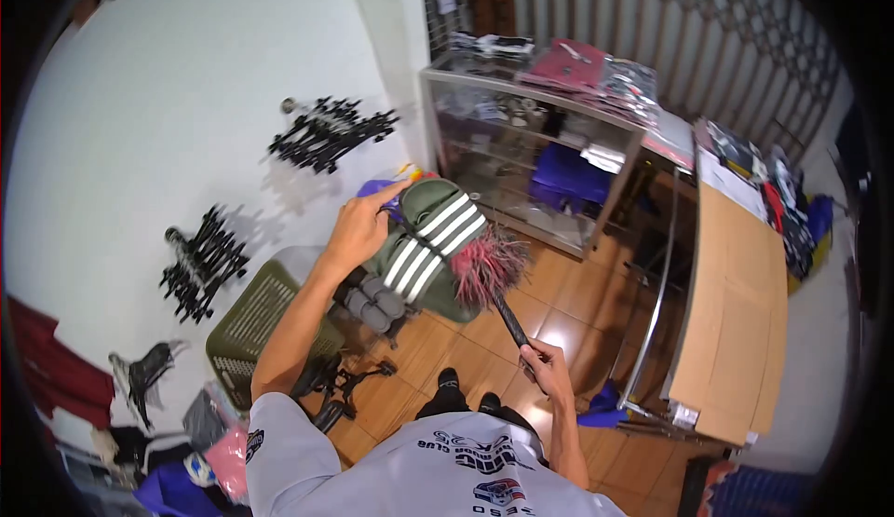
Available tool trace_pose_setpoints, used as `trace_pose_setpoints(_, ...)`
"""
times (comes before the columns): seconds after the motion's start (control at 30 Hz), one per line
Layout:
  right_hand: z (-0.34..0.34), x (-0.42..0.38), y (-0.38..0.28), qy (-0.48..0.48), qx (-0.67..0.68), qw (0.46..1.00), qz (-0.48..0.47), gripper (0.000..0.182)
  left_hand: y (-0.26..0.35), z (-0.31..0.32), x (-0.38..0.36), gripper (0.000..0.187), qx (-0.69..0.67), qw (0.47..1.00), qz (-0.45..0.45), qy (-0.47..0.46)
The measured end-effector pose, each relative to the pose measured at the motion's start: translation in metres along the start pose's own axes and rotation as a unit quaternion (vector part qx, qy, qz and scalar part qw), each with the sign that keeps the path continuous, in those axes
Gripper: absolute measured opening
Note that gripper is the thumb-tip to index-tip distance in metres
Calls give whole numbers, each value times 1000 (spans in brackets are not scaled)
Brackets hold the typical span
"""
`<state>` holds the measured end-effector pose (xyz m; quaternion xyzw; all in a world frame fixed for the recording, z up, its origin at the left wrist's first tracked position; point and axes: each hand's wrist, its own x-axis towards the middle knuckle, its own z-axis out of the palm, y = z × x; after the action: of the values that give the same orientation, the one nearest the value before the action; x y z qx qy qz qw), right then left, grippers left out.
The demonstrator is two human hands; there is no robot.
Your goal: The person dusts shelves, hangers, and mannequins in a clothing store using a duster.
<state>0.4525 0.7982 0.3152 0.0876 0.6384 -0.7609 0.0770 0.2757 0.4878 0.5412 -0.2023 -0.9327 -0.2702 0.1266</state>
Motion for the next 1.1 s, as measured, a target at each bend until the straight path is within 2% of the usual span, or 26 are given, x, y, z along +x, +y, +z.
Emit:
trace_pose_setpoints(0.07,-39,-18,21,-1,-42,999,-1,24,12,9,16,61,-14,999,35,-14)
trace_pose_setpoints(0.2,-89,-78,31,47,-79,993,69,28,24,18,37,57,-74,993,80,-36)
trace_pose_setpoints(0.27,-88,-90,29,69,-61,994,65,29,28,33,44,54,-60,992,85,-68)
trace_pose_setpoints(0.33,-80,-89,22,91,-43,993,61,30,38,57,46,54,-88,981,157,-69)
trace_pose_setpoints(0.4,-68,-73,17,60,-44,997,-1,27,55,75,45,54,-61,975,123,-174)
trace_pose_setpoints(0.47,-54,-68,4,88,-38,995,-4,30,44,95,57,58,-111,969,158,-152)
trace_pose_setpoints(0.53,-51,-59,4,109,18,994,-18,30,49,92,70,61,-137,963,176,-152)
trace_pose_setpoints(0.6,-56,-60,8,120,17,992,-21,30,53,85,78,64,-162,956,192,-153)
trace_pose_setpoints(0.73,-78,-87,44,123,-25,992,-4,33,48,66,93,66,-185,959,145,-158)
trace_pose_setpoints(0.8,-74,-105,40,137,-43,987,70,31,36,66,101,64,-172,951,190,-172)
trace_pose_setpoints(0.87,-56,-110,27,163,-25,983,79,31,38,73,99,62,-187,946,151,-215)
trace_pose_setpoints(0.93,-34,-97,14,152,4,988,13,31,49,90,93,61,-177,936,143,-268)
trace_pose_setpoints(0.97,-22,-87,10,176,-6,984,6,32,50,103,93,62,-204,914,180,-300)
trace_pose_setpoints(1.0,-15,-82,12,191,-1,982,6,32,50,108,95,62,-206,908,191,-311)
trace_pose_setpoints(1.07,-10,-77,15,218,5,976,-7,33,56,116,108,64,-244,908,204,-272)
trace_pose_setpoints(1.1,-7,-80,15,232,6,973,-11,33,63,109,113,66,-262,896,181,-308)
